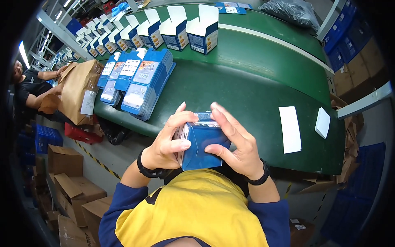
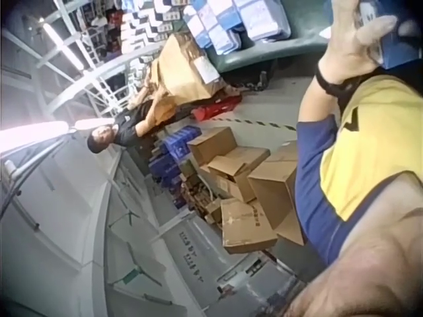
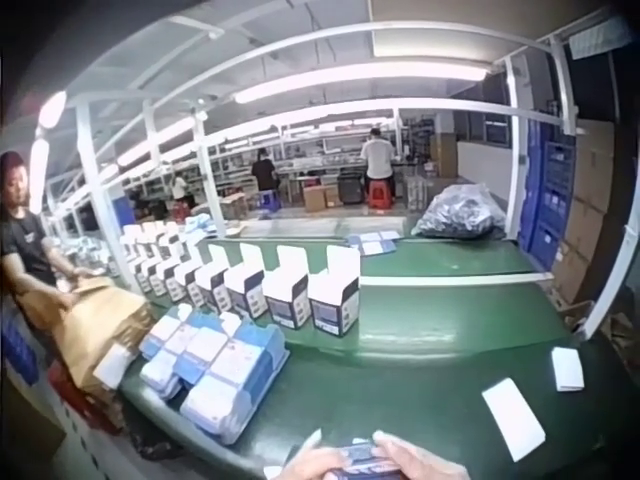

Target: The person folds a blue box by hand, then inserts a brown cardboard divider and a folded white paper manual into a larger white box. Finally, they press the contents down into the white box by hand.

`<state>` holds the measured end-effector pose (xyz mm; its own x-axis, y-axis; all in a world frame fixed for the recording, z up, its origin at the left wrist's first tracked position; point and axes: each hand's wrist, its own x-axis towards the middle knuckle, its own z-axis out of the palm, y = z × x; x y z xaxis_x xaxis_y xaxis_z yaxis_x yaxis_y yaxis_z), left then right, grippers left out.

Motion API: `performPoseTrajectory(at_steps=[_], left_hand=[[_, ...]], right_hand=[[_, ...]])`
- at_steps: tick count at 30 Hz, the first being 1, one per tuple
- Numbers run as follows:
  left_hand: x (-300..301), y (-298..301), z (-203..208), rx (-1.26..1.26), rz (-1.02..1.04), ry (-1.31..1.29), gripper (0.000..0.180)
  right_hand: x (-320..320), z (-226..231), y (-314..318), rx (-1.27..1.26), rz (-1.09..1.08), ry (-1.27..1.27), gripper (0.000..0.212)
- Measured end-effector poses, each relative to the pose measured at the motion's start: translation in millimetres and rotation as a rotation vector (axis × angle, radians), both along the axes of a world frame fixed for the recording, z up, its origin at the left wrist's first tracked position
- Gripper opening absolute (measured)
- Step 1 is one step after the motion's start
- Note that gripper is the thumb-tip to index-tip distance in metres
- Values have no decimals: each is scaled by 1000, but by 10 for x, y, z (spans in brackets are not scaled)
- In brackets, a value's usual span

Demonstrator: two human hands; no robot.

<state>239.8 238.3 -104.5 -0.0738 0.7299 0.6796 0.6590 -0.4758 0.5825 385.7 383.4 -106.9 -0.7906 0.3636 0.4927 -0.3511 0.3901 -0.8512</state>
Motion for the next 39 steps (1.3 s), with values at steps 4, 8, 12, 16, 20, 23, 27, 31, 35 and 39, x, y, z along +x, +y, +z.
performPoseTrajectory(at_steps=[4, 8, 12, 16, 20, 23, 27, 31, 35, 39], left_hand=[[32, -15, 0, -77, 10, -2, 74], [26, -33, 33, -82, 29, -1, 76], [19, -56, 79, -137, 32, 20, 76], [12, -77, 120, -219, 18, 60, 74], [0, -110, 122, -230, -10, 62, 76], [28, -112, 126, -251, -1, 80, 80], [94, -19, 105, -87, 66, 232, 72], [41, -40, 152, -99, 36, 163, 69], [1, -49, 144, -119, 1, 153, 68], [-13, -40, 174, -149, -73, 118, 68]], right_hand=[[-30, 10, 4, 172, -50, -82, 55], [-99, 44, 6, 246, -50, -73, 51], [-67, 149, 26, 414, -65, -191, 51], [-26, 140, 52, 450, -66, -193, 51], [46, 136, 39, 485, -48, -277, 53], [66, 62, 65, 303, 48, -187, 54], [6, 38, -24, 45, 64, -7, 47], [12, 149, -73, -39, 96, -62, 47], [34, 207, -71, 119, 56, -118, 49], [83, 210, -47, 154, 80, -180, 53]])
